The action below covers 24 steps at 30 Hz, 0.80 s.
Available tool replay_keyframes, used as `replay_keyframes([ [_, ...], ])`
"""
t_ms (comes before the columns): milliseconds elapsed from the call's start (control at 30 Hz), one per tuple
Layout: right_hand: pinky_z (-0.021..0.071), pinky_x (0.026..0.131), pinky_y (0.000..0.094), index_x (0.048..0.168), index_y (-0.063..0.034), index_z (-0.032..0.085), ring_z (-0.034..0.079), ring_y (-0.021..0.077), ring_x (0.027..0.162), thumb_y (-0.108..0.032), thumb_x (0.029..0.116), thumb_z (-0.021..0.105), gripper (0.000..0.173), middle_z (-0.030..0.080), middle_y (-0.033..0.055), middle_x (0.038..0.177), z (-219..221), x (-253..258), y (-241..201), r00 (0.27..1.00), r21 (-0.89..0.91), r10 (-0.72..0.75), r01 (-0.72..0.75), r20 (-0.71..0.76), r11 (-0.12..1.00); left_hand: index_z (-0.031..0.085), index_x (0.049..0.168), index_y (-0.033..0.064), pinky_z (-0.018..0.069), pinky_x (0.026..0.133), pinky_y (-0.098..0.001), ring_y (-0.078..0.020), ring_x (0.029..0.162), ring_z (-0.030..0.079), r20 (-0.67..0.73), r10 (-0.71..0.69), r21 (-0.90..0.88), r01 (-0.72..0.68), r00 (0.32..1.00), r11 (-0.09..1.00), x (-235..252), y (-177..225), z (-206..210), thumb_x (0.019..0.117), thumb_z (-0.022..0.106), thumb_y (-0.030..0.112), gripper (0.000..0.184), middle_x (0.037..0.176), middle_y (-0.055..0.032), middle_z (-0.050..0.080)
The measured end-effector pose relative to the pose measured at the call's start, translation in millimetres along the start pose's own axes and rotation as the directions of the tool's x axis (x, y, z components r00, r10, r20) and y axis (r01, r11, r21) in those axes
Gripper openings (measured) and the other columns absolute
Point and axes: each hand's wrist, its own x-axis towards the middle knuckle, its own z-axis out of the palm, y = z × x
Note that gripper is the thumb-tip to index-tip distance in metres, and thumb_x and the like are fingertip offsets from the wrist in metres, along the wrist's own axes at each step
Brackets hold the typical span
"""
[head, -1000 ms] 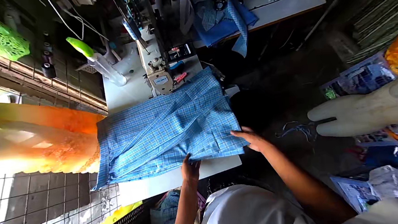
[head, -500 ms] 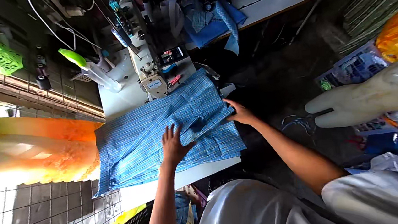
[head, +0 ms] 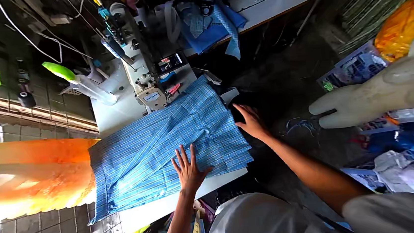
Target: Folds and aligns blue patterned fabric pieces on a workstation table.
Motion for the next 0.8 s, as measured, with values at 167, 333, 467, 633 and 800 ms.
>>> replay_keyframes([
  [167, 0.0360, 0.107, 0.0670, 0.120, -0.0083, 0.073, 0.054, 0.0452, 0.127, -0.002, 0.0864, 0.075, 0.034, 0.070, 0.0184, 0.120, 11.0, 30.9, -21.3, 0.973, -0.107, -0.185, 0.201, 0.139, 0.974, 0.016, 0.166, 0.0154, -0.0046, 0.118, -0.0742, -0.0472, 0.157, 0.001, 0.248, -0.035, 0.072, 0.018, 0.968, 0.997, 31.4, 13.4, 7.5, 0.0697, 0.085, 0.061, 0.127, 0.169, -0.0276, 0.007],
  [333, 0.0376, 0.106, 0.0702, 0.103, -0.0046, 0.077, 0.063, 0.0460, 0.114, 0.000, 0.0949, 0.060, 0.019, 0.073, 0.0190, 0.105, 23.8, -72.5, 9.3, 0.953, -0.186, -0.300, 0.304, 0.050, 0.934, 0.045, 0.154, 0.0059, 0.0127, 0.117, -0.0763, -0.0456, 0.150, 0.033, 0.085, -0.004, -0.069, 0.010, 0.996, 0.998, -14.9, 12.8, 30.9, 0.0918, 0.069, 0.047, 0.079, 0.158, -0.0219, 0.044],
  [467, 0.0371, 0.103, 0.0737, 0.113, -0.0016, 0.075, 0.057, 0.0515, 0.122, -0.012, 0.0985, 0.063, 0.022, 0.069, 0.0242, 0.121, 23.2, -108.2, -0.9, 0.989, -0.128, -0.088, 0.103, 0.117, 0.986, 0.061, 0.143, 0.0079, 0.0222, 0.114, -0.0767, -0.0476, 0.140, 0.047, -0.179, -0.023, -0.091, 0.006, 0.984, 0.996, -48.0, -3.5, 29.2, 0.1007, 0.053, 0.051, 0.060, 0.148, -0.0230, 0.054],
  [633, 0.0466, 0.102, 0.0613, 0.117, 0.0004, 0.073, 0.063, 0.0460, 0.115, -0.025, 0.1022, 0.060, 0.032, 0.069, 0.0257, 0.117, 53.8, -75.2, -111.9, 0.932, 0.049, -0.350, 0.347, 0.090, 0.936, 0.049, 0.149, -0.0022, 0.0100, 0.119, -0.0740, -0.0528, 0.151, 0.024, -0.340, -0.622, -0.094, 0.632, 0.706, 0.769, -57.5, -101.7, -27.8, 0.1072, 0.043, 0.038, 0.059, 0.160, -0.0320, 0.033],
  [800, 0.0223, 0.122, 0.0622, 0.147, -0.0075, 0.055, 0.038, 0.0376, 0.149, -0.039, 0.1063, 0.050, 0.052, 0.047, 0.0190, 0.156, 174.9, -68.6, -192.8, 0.701, 0.135, -0.578, 0.582, 0.418, 0.802, 0.020, 0.165, 0.0106, 0.0019, 0.119, -0.0733, -0.0471, 0.157, 0.004, -0.322, -0.739, -0.058, 0.767, 0.592, 0.640, -46.8, -181.6, -32.2, 0.1068, 0.032, 0.054, 0.073, 0.170, -0.0251, 0.008],
])
